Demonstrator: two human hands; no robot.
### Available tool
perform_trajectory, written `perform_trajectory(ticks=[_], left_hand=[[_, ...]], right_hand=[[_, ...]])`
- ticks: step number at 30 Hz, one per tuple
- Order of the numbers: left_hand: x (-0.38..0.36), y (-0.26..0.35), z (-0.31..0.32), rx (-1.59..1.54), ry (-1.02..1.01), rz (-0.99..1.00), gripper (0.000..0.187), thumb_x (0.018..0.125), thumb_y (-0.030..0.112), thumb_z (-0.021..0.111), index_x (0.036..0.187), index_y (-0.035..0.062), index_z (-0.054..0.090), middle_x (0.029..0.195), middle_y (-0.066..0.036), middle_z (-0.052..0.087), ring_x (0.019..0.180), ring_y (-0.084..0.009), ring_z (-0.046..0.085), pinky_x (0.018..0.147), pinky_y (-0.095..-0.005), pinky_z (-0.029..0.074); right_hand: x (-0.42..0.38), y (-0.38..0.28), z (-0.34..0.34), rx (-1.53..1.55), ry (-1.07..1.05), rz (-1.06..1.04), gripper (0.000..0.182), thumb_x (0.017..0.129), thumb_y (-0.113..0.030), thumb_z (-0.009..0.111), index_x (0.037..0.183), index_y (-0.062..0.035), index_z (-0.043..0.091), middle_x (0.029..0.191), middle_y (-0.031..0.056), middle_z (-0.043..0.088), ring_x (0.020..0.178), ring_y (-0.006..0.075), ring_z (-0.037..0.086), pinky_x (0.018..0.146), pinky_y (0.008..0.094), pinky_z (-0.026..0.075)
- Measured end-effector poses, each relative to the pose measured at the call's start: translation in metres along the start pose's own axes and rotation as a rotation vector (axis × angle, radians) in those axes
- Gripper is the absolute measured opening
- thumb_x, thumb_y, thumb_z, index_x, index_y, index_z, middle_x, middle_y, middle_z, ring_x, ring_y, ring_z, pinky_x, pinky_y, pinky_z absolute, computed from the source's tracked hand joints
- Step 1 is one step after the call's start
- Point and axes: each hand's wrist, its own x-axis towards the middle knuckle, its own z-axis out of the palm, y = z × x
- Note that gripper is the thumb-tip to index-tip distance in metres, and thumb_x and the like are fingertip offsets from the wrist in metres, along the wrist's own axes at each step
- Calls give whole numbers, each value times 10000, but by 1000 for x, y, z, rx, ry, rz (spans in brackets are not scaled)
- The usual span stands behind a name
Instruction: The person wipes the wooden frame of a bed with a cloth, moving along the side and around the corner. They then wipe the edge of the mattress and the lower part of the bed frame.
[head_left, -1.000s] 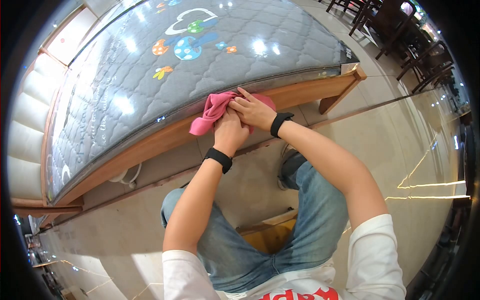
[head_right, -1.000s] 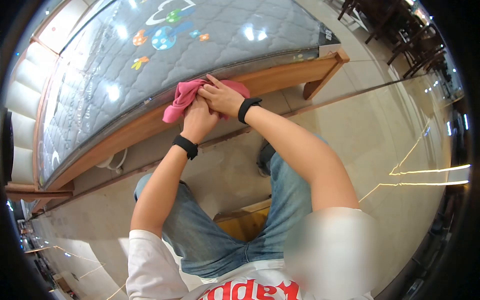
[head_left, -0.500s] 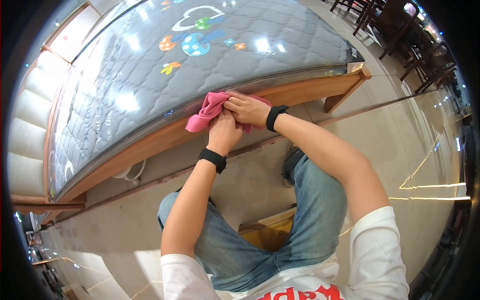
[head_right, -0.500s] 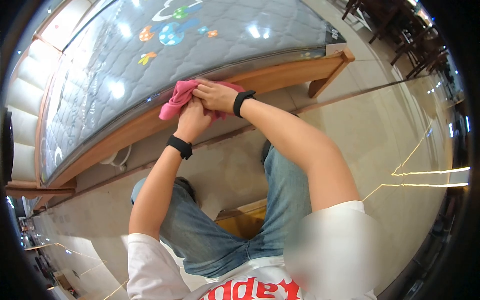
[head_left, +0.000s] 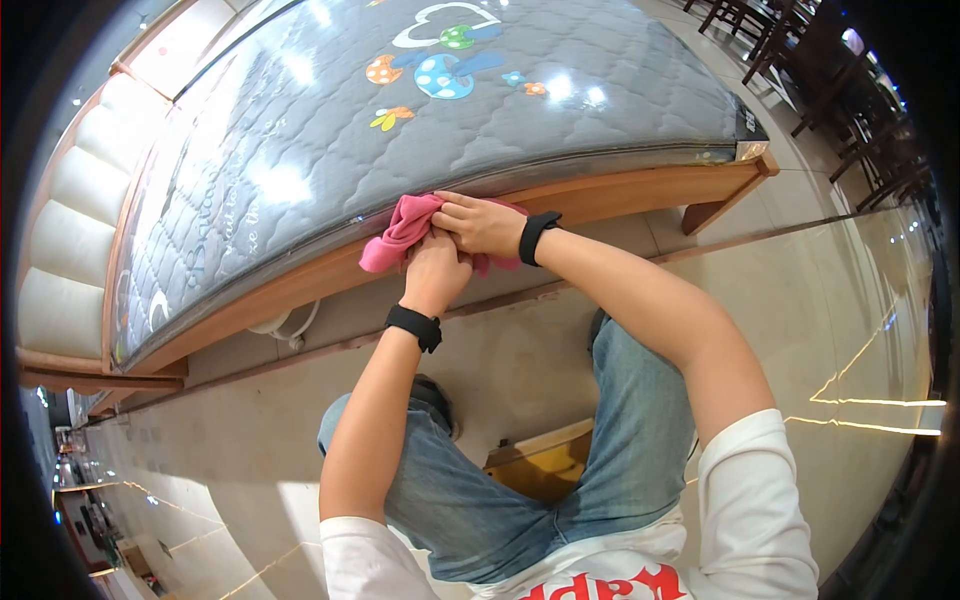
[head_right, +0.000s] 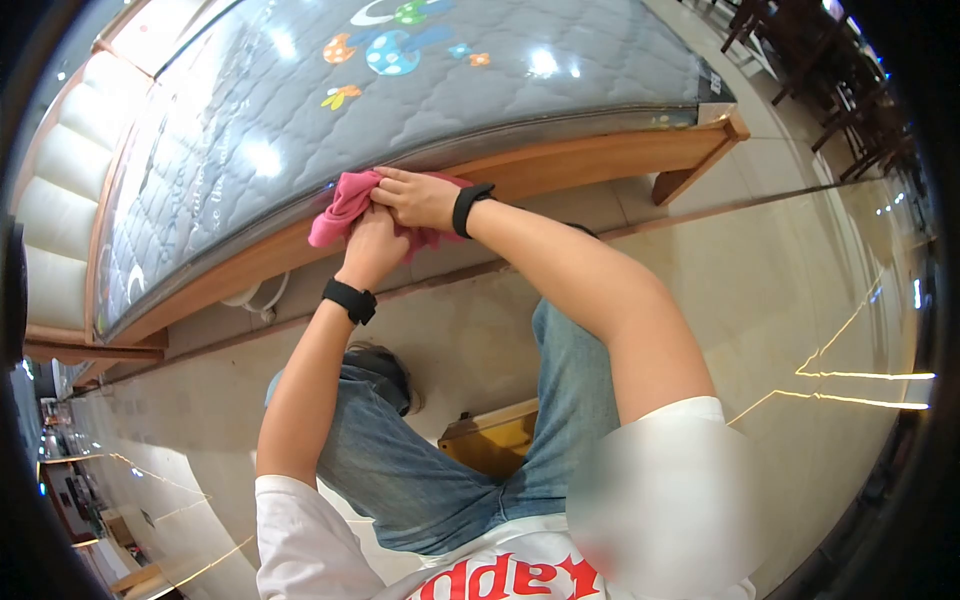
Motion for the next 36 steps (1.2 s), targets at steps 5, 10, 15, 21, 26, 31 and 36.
perform_trajectory(ticks=[5, 10, 15, 21, 26, 31, 36], left_hand=[[3, 1, 0, 2, -58, -8, 382, 655, 131, 649, 952, -67, 512, 868, -255, 592, 833, -393, 584, 732, -456, 470], [10, 15, 6, -14, -81, -64, 277, 687, 139, 627, 890, -39, 565, 870, -249, 595, 846, -396, 569, 750, -459, 454], [18, 33, 18, 24, -77, -34, 316, 693, 188, 650, 910, -25, 562, 906, -233, 589, 878, -389, 562, 757, -462, 451], [26, 58, 30, -48, -52, 56, 364, 687, 202, 660, 956, -22, 561, 958, -217, 576, 936, -372, 537, 793, -455, 432], [33, 72, 50, -44, 2, 123, 376, 692, 184, 648, 983, -34, 552, 970, -216, 569, 936, -377, 529, 802, -449, 428], [36, 81, 51, -105, 20, 163, 428, 681, 178, 650, 1022, -47, 523, 983, -229, 559, 941, -387, 526, 815, -446, 424], [35, 80, 56, -91, 15, 123, 481, 647, 178, 670, 1040, -51, 511, 1002, -247, 552, 971, -385, 523, 844, -434, 415]], right_hand=[[-1, -7, 0, 14, -45, 72, 305, 696, -180, 547, 947, -56, 669, 1117, 63, 543, 1162, 211, 431, 1112, 401, 255], [-11, -10, -8, 23, -84, 120, 348, 719, -185, 533, 1033, -64, 623, 1127, 62, 524, 1158, 205, 423, 1101, 395, 258], [-30, -3, -10, 2, -82, 168, 363, 724, -182, 532, 1059, -63, 602, 1118, 55, 512, 1139, 204, 431, 1090, 396, 271], [-60, 4, -20, -28, -83, 218, 309, 706, -176, 545, 988, -82, 632, 1086, 47, 509, 1091, 200, 445, 1083, 431, 281], [-80, 9, -31, -72, -106, 271, 285, 694, -181, 555, 954, -103, 642, 1072, 41, 501, 1068, 195, 449, 1082, 464, 277], [-91, 5, -26, -49, -123, 360, 312, 688, -184, 564, 975, -82, 630, 1088, 42, 492, 1050, 203, 446, 1061, 447, 299], [-93, 5, -28, -35, -130, 349, 364, 688, -176, 563, 1022, -38, 608, 1122, 59, 481, 1046, 224, 443, 967, 369, 356]])
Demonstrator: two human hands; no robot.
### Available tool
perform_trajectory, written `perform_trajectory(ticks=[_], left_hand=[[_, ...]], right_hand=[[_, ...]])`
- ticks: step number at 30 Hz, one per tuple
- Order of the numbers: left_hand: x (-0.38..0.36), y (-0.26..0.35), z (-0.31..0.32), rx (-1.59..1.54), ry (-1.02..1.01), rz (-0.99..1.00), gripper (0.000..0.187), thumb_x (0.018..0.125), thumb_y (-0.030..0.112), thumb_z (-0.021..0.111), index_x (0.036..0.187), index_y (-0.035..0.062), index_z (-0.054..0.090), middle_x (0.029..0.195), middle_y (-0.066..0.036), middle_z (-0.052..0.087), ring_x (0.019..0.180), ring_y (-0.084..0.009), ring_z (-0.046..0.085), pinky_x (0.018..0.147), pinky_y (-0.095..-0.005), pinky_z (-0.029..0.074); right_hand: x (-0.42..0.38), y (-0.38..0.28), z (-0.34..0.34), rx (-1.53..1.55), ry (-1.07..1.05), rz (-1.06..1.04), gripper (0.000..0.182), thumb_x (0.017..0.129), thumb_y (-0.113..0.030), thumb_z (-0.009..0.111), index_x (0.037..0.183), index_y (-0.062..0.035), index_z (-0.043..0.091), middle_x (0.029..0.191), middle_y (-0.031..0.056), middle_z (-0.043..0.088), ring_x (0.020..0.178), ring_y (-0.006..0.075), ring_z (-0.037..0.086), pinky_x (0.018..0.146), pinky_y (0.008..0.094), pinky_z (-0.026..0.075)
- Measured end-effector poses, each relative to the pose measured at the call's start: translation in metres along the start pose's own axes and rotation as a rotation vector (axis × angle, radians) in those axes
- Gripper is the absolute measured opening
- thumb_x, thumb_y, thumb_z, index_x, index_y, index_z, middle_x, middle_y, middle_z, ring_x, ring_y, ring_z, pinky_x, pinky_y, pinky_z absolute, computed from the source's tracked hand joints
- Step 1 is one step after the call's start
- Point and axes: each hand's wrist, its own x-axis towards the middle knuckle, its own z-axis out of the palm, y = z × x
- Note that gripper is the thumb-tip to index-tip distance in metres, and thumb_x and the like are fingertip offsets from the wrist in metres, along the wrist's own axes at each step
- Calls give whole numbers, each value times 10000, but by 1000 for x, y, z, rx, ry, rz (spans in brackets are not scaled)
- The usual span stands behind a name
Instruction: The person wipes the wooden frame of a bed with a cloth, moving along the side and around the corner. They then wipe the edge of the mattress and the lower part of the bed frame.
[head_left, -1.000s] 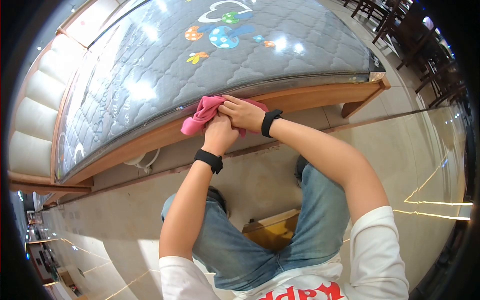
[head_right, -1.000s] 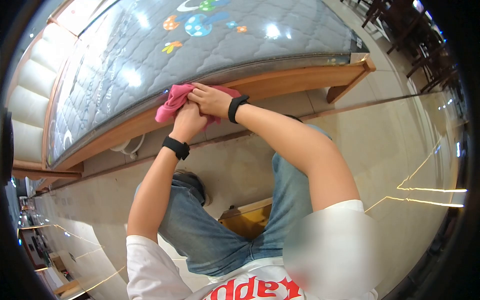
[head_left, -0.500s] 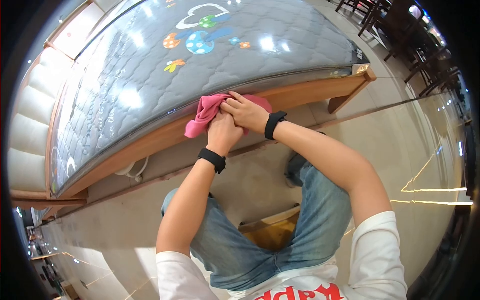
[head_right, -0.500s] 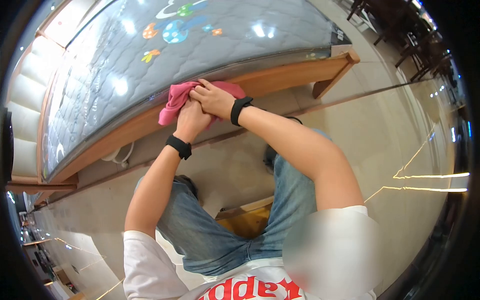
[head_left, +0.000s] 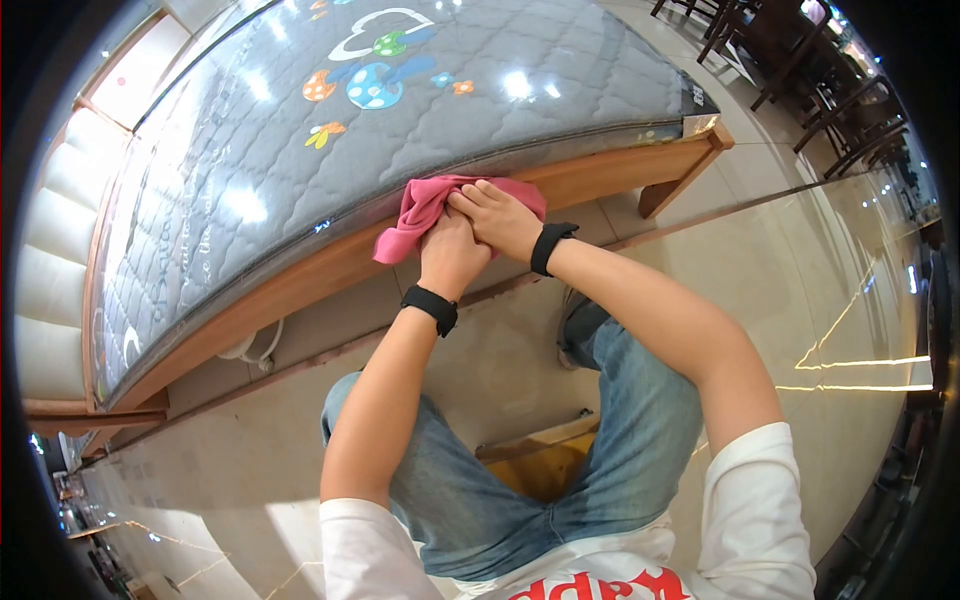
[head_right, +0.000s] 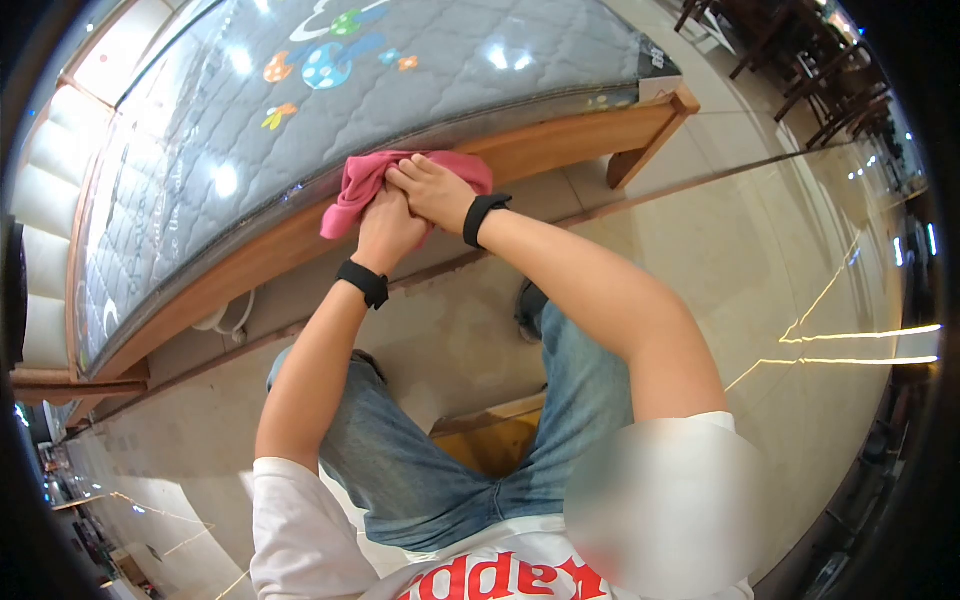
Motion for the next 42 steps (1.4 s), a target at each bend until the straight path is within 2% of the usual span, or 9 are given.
perform_trajectory(ticks=[5, 8, 18, 21, 29, 31, 33, 37, 42], left_hand=[[-6, -9, -12, 45, -8, -38, 475, 639, 154, 665, 1035, -55, 509, 987, -252, 563, 971, -385, 536, 833, -438, 428], [-10, -21, -24, 46, -58, -61, 466, 643, 162, 677, 1011, -67, 504, 956, -264, 576, 931, -404, 549, 815, -450, 435], [-41, -71, -63, 102, -59, -126, 396, 666, 133, 643, 973, -83, 515, 879, -275, 602, 847, -411, 584, 750, -459, 467], [-45, -84, -83, 88, -237, -238, 339, 657, 92, 617, 943, -71, 539, 912, -271, 599, 886, -406, 579, 794, -460, 457], [-72, -116, -102, 168, -90, -302, 291, 664, 75, 580, 912, -75, 555, 912, -289, 581, 885, -422, 571, 789, -478, 455], [-76, -122, -112, 212, -128, -298, 349, 669, 81, 580, 977, -76, 526, 947, -298, 567, 881, -431, 565, 793, -480, 450], [-77, -129, -115, 236, -184, -299, 389, 672, 89, 587, 1014, -78, 505, 961, -301, 562, 881, -435, 561, 796, -478, 448], [-81, -132, -107, 220, -40, -261, 384, 664, 105, 610, 980, -89, 512, 968, -314, 554, 950, -450, 515, 841, -476, 415], [-69, -112, -100, 91, -164, -362, 405, 674, 129, 613, 989, -96, 493, 988, -303, 552, 965, -450, 504, 846, -484, 405]], right_hand=[[10, -4, 10, 53, -70, -62, 381, 694, -172, 554, 1043, -22, 594, 1144, 96, 472, 1056, 244, 438, 937, 338, 367], [23, -19, 23, 27, 72, -48, 442, 610, -231, 641, 1013, -52, 617, 1086, 81, 474, 1038, 242, 427, 908, 318, 363], [74, -59, 33, 62, 150, -130, 318, 695, -207, 552, 977, -71, 602, 1029, 62, 472, 991, 221, 434, 870, 315, 378], [92, -74, 41, 91, 196, -153, 296, 704, -205, 547, 967, -82, 602, 1018, 57, 470, 979, 217, 435, 862, 312, 381], [130, -111, 54, 240, 263, -174, 278, 710, -191, 536, 957, -91, 615, 1031, 58, 470, 997, 220, 437, 898, 316, 379], [140, -119, 57, 250, 302, -169, 275, 707, -192, 536, 949, -91, 621, 1033, 59, 470, 996, 222, 437, 898, 317, 380], [143, -123, 56, 254, 260, -170, 301, 692, -205, 551, 958, -87, 625, 1047, 56, 468, 1000, 222, 433, 897, 317, 385], [144, -124, 57, 259, 245, -171, 354, 671, -214, 571, 994, -77, 616, 1073, 59, 464, 1028, 215, 425, 913, 314, 380], [128, -105, 43, 222, 129, -209, 335, 667, -229, 595, 969, -89, 633, 1104, 38, 485, 1074, 191, 420, 917, 302, 371]])
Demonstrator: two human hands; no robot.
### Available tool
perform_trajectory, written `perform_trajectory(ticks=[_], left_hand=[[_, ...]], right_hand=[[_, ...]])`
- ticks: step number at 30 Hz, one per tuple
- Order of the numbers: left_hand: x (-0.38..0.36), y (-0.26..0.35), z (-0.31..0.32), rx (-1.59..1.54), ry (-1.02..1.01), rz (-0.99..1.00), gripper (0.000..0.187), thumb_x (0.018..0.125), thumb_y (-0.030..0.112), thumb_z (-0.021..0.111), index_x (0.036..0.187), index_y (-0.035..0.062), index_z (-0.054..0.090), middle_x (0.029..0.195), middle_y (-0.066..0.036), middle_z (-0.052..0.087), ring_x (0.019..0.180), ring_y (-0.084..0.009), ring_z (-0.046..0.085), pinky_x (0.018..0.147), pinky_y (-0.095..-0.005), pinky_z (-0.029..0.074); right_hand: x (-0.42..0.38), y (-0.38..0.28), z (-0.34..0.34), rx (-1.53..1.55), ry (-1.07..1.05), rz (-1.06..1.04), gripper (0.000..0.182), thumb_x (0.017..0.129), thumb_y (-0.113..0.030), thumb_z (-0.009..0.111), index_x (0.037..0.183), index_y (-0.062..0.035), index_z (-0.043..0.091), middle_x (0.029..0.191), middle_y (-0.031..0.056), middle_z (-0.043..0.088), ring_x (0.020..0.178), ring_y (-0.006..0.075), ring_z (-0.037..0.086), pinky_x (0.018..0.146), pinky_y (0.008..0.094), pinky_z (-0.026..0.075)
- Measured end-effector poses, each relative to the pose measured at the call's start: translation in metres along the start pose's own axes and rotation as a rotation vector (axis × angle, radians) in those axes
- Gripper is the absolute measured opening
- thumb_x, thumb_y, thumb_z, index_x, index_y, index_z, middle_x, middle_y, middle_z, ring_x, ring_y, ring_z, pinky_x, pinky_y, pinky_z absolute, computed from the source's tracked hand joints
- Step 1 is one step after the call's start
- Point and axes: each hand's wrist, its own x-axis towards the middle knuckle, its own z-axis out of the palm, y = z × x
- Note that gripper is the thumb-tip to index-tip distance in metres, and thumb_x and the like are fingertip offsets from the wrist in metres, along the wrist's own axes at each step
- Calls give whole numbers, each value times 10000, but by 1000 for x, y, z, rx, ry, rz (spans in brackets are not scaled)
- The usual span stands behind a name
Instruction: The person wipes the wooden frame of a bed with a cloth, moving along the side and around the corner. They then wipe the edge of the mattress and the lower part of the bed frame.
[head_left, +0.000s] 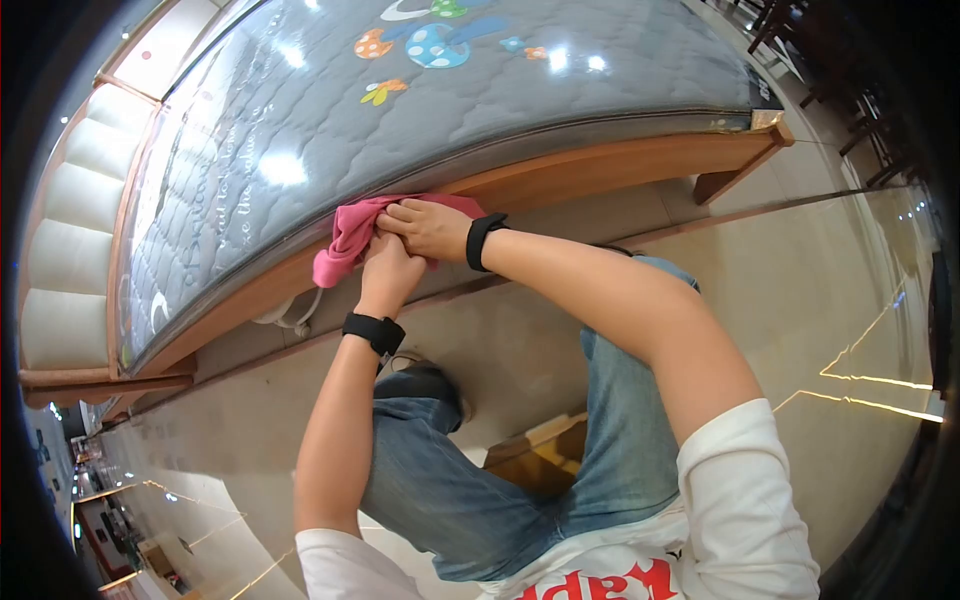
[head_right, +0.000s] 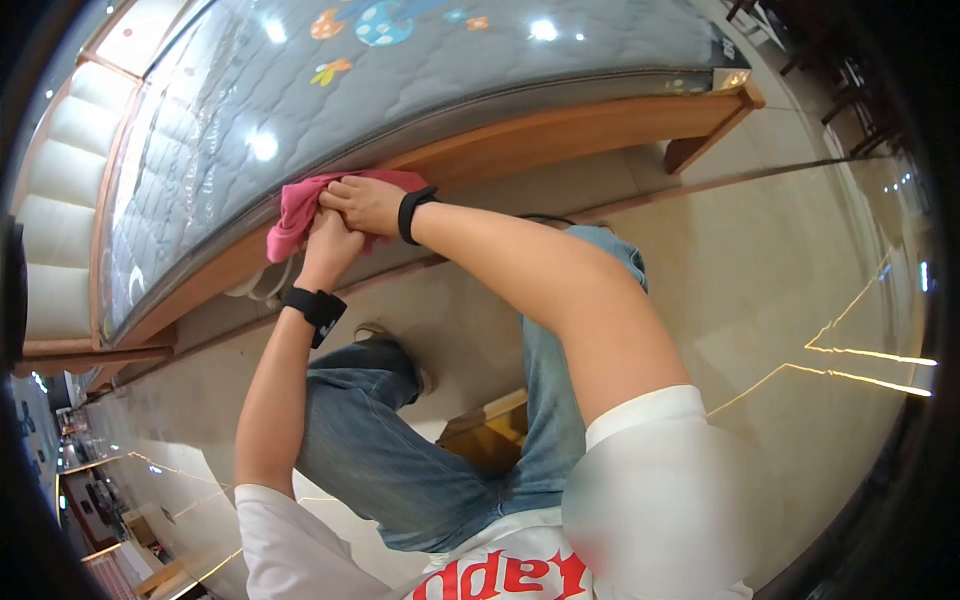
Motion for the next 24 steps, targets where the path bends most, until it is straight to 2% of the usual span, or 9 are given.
perform_trajectory(ticks=[2, 5, 8, 11, 14, 18, 21, 24], left_hand=[[7, 12, 5, -121, -36, 28, 404, 682, 135, 608, 992, -93, 486, 1006, -301, 545, 969, -449, 502, 846, -488, 403], [6, 41, 20, -136, 108, 129, 443, 692, 144, 601, 1046, -78, 454, 1031, -309, 526, 988, -444, 495, 850, -487, 403], [15, 52, 43, -167, 89, 150, 534, 702, 181, 618, 1131, -55, 406, 1086, -313, 495, 1014, -443, 484, 857, -479, 405], [18, 76, 61, -206, 169, 287, 622, 718, 224, 631, 1202, -56, 357, 1127, -312, 474, 1066, -441, 464, 893, -470, 394], [21, 96, 75, -92, 188, 396, 672, 730, 262, 637, 1227, -78, 338, 1166, -310, 449, 1119, -442, 434, 933, -470, 371], [20, 118, 82, -119, 137, 361, 698, 717, 258, 646, 1238, -83, 330, 1200, -307, 427, 1145, -443, 411, 948, -472, 362], [18, 121, 81, -80, 122, 286, 690, 700, 234, 651, 1228, -85, 343, 1207, -310, 424, 1148, -440, 412, 950, -466, 365], [19, 111, 71, -97, 55, 314, 672, 691, 203, 642, 1223, -89, 354, 1218, -300, 424, 1131, -434, 430, 940, -467, 374]], right_hand=[[-12, 13, -12, -24, -56, -28, 322, 665, -235, 602, 952, -94, 644, 1096, 25, 498, 1079, 186, 421, 911, 296, 372], [-34, 27, -23, -35, -86, -39, 298, 669, -238, 606, 927, -99, 657, 1089, 13, 514, 1081, 177, 426, 901, 287, 374], [-56, 37, -35, -54, -123, -6, 271, 686, -221, 590, 913, -91, 660, 1092, 16, 520, 1082, 170, 433, 895, 282, 377], [-87, 49, -50, -90, -141, 22, 251, 709, -197, 567, 910, -78, 658, 1105, 29, 519, 1089, 170, 436, 898, 289, 380], [-119, 61, -65, -70, -164, 69, 268, 740, -180, 538, 953, -58, 644, 1156, 54, 506, 1128, 189, 431, 927, 312, 379], [-140, 71, -75, -97, -147, 36, 296, 739, -187, 534, 999, -84, 630, 1205, 67, 471, 1135, 203, 428, 948, 321, 373], [-131, 69, -69, -134, -198, 61, 282, 713, -189, 559, 970, -101, 633, 1191, 67, 473, 1127, 205, 428, 950, 325, 372], [-119, 71, -74, -10, -299, 52, 277, 679, -185, 589, 940, -102, 628, 1179, 66, 475, 1112, 205, 433, 945, 324, 376]])
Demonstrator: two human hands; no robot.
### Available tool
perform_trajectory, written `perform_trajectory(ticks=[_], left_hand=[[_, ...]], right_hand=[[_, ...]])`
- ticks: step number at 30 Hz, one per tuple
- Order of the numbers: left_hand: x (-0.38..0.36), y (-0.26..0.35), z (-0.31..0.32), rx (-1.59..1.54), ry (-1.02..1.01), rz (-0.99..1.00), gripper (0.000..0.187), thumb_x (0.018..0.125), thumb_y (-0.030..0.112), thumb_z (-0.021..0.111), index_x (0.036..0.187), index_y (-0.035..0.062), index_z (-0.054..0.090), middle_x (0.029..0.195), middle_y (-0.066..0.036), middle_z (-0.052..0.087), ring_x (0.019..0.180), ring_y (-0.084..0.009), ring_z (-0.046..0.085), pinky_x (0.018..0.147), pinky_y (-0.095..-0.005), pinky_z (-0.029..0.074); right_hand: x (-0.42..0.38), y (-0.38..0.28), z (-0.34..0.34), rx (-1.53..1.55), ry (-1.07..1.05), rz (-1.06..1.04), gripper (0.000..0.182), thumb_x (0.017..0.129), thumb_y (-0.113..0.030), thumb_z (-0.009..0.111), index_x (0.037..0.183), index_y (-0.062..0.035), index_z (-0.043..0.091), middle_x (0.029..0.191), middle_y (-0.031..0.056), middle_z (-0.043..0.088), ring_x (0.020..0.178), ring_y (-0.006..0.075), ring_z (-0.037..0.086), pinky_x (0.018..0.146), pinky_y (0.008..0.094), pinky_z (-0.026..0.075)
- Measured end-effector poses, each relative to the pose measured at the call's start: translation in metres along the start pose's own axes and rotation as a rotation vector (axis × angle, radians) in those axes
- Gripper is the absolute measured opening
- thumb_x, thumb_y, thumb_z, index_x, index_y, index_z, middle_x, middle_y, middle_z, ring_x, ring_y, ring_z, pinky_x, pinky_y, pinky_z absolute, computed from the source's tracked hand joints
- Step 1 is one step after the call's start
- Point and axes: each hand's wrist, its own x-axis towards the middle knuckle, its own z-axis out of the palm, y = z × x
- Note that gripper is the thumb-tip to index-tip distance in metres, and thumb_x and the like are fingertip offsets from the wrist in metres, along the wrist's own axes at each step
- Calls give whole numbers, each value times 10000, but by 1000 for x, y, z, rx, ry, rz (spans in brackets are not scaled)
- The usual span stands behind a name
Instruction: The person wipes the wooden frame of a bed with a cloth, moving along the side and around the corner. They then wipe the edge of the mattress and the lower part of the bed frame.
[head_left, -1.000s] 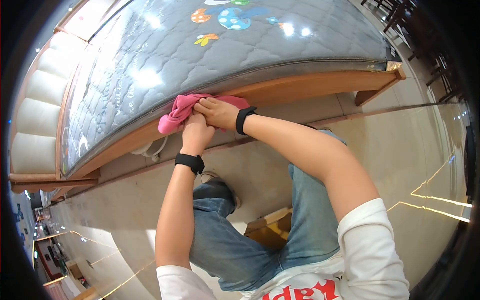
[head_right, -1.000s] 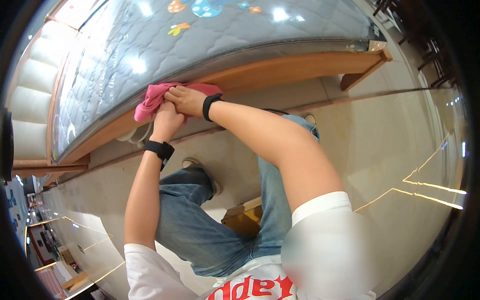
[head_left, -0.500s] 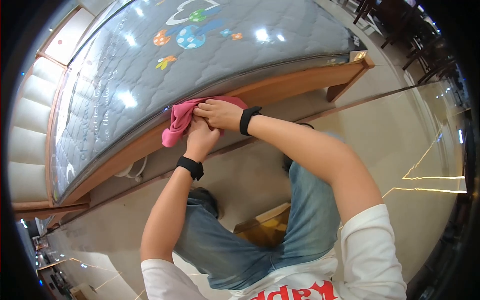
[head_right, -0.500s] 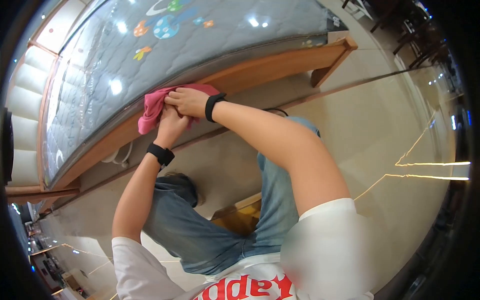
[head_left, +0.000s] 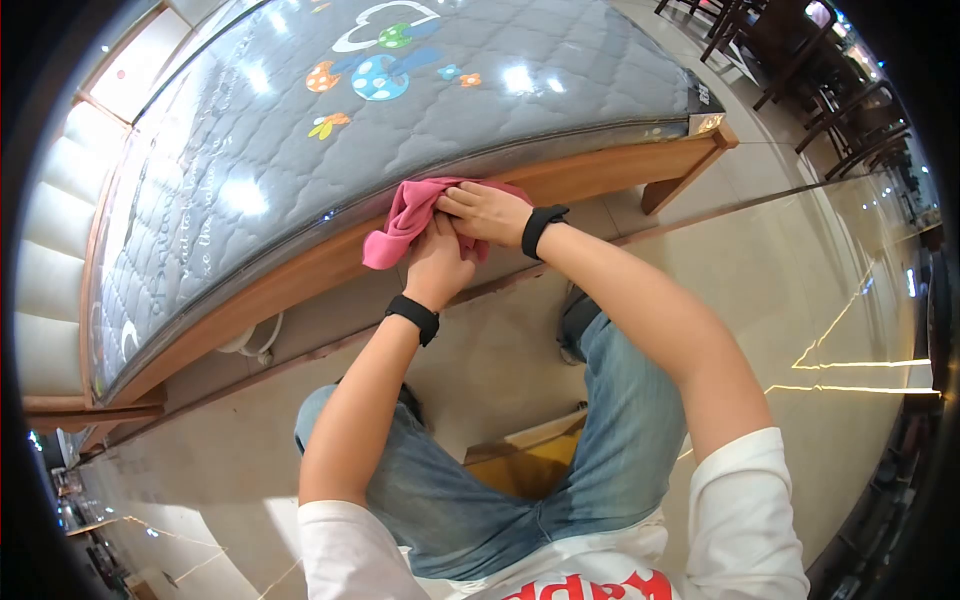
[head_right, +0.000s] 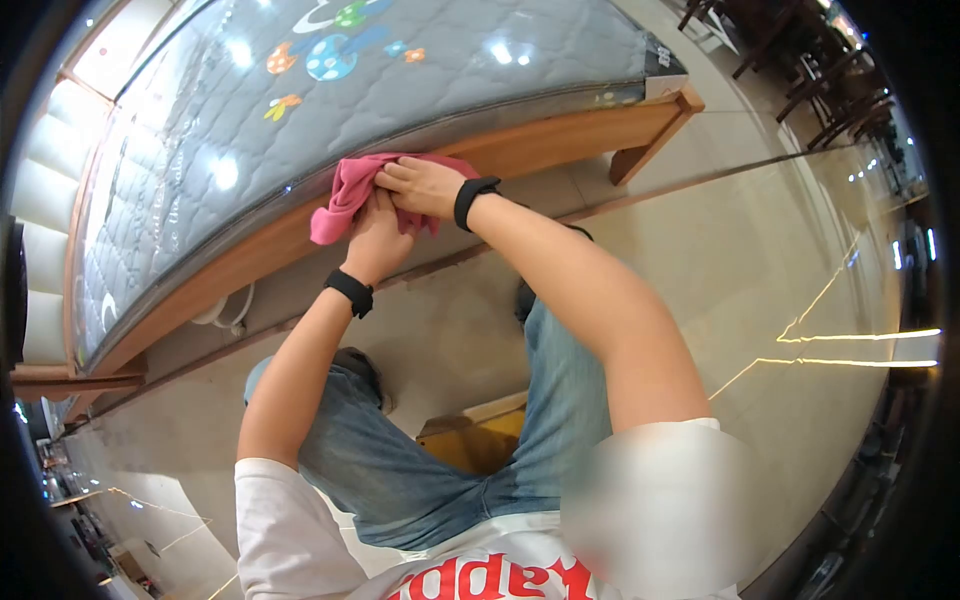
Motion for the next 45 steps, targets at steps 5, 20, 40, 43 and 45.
perform_trajectory(ticks=[5, 20, 40, 43, 45], left_hand=[[-10, -34, -18, 119, 49, 120, 545, 694, 156, 615, 1142, -77, 412, 1149, -287, 483, 1041, -411, 505, 872, -455, 425], [-60, -146, -114, 242, -220, -296, 243, 698, 130, 568, 833, -65, 621, 835, -291, 605, 800, -409, 599, 743, -469, 464], [-35, -169, -70, 197, -781, -137, 409, 800, 300, 573, 1073, -1, 625, 1077, -239, 604, 1010, -329, 587, 883, -394, 448], [-13, -132, -52, 179, -808, -105, 402, 801, 309, 569, 1010, -27, 641, 1015, -238, 623, 952, -338, 606, 848, -402, 459], [-1, -112, -34, 158, -770, 9, 390, 806, 302, 561, 943, -53, 648, 970, -243, 630, 909, -352, 610, 823, -418, 462]], right_hand=[[24, -11, -1, -100, 112, -73, 251, 663, -181, 604, 900, -106, 632, 1151, 54, 483, 1088, 202, 435, 943, 324, 373], [168, -86, 49, -9, 387, -238, 181, 718, -263, 574, 889, -256, 633, 1089, -17, 504, 1088, 149, 427, 884, 289, 361], [138, -70, 87, 187, 73, -247, 370, 781, -172, 515, 1142, -106, 556, 1120, -18, 513, 1082, 154, 481, 966, 282, 364], [94, -44, 68, 160, -21, -253, 393, 762, -145, 524, 1150, -89, 550, 1134, -6, 512, 1099, 177, 483, 970, 303, 372], [63, -27, 48, 130, -27, -223, 401, 750, -139, 529, 1146, -82, 555, 1127, -4, 513, 1105, 179, 482, 964, 311, 381]])
